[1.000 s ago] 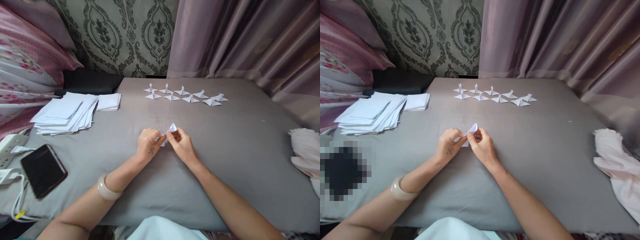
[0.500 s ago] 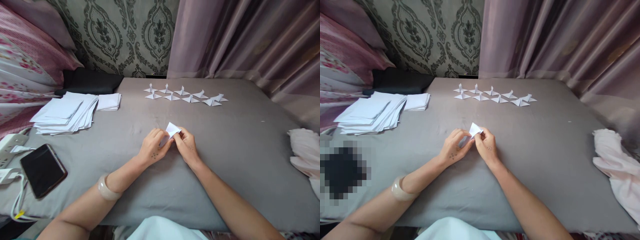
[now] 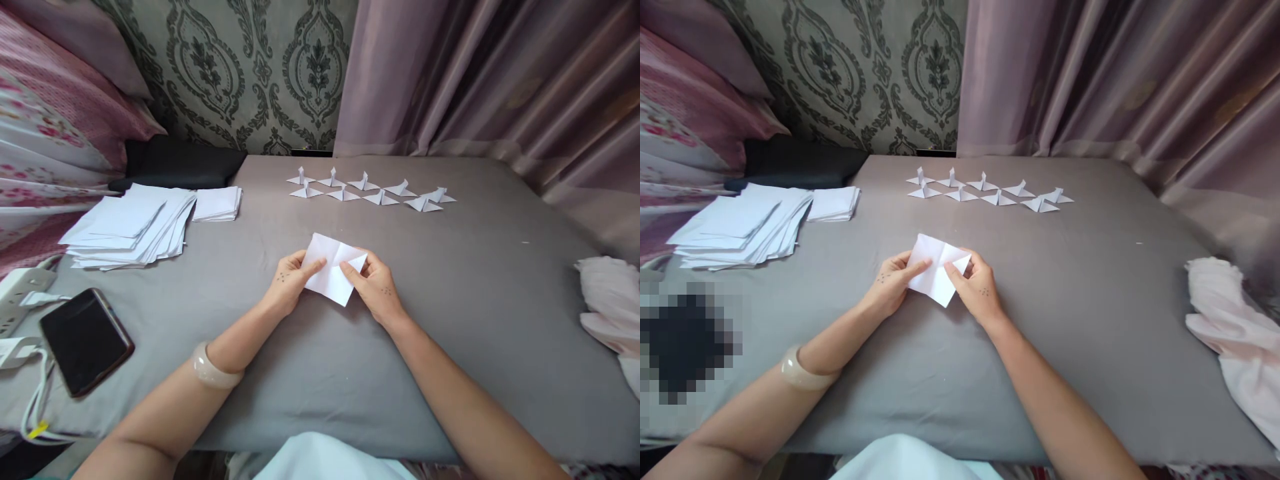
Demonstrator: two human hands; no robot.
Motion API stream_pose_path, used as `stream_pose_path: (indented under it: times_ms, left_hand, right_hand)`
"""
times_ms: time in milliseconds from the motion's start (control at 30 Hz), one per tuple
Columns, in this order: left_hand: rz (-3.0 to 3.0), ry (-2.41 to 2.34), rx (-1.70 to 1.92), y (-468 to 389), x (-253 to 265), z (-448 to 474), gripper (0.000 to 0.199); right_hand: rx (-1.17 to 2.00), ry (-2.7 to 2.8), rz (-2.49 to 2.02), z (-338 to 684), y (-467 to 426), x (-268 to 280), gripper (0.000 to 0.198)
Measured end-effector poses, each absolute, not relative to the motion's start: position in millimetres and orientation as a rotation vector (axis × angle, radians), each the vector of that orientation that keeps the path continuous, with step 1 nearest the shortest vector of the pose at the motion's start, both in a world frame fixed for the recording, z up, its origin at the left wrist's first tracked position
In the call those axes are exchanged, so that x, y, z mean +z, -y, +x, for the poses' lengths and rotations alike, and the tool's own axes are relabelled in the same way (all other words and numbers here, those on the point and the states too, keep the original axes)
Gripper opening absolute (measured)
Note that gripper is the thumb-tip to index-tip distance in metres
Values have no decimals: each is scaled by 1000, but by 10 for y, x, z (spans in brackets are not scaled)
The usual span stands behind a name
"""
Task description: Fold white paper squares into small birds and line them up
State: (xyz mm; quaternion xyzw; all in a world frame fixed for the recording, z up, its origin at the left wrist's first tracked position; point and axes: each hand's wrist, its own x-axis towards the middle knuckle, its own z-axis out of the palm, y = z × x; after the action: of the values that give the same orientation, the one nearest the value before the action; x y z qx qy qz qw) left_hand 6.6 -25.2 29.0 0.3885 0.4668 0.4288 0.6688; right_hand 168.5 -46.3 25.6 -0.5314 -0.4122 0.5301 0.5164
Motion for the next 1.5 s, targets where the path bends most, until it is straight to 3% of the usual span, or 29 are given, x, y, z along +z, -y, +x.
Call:
stream_pose_path:
  times_ms: [133, 233, 467, 800, 867, 967, 1033, 1200, 1500]
  left_hand:
    - [762, -1082, 990, 217, 297, 47, 40]
    - [731, -1117, 1028, 200, 288, 41, 39]
    - [1173, -1418, 1098, 196, 217, -21, 46]
    - [1925, -1719, 964, 174, 70, -93, 60]
    - [2182, -1676, 960, 188, 63, -108, 51]
    - [2510, -1427, 830, 230, 109, -106, 21]
    - [2606, -1271, 745, 260, 152, -91, 15]
    - [2641, -1201, 704, 278, 185, -86, 30]
    - [2950, -984, 737, 266, 183, -100, 17]
  right_hand:
    - [1485, 921, -1235, 1713, 462, 300, 53]
    - [1465, 950, -1291, 1765, 429, 262, 55]
    - [911, 1260, -1507, 1880, 323, 73, 36]
    - [473, 1819, -1428, 1883, 358, 45, 28]
    - [391, 1946, -1405, 1888, 387, 65, 30]
    - [326, 2111, -1422, 1878, 443, 123, 35]
    - [281, 2187, -1460, 1865, 483, 168, 35]
    - [204, 2274, -1518, 1851, 565, 232, 36]
    - [118, 2332, -1578, 1885, 687, 287, 32]
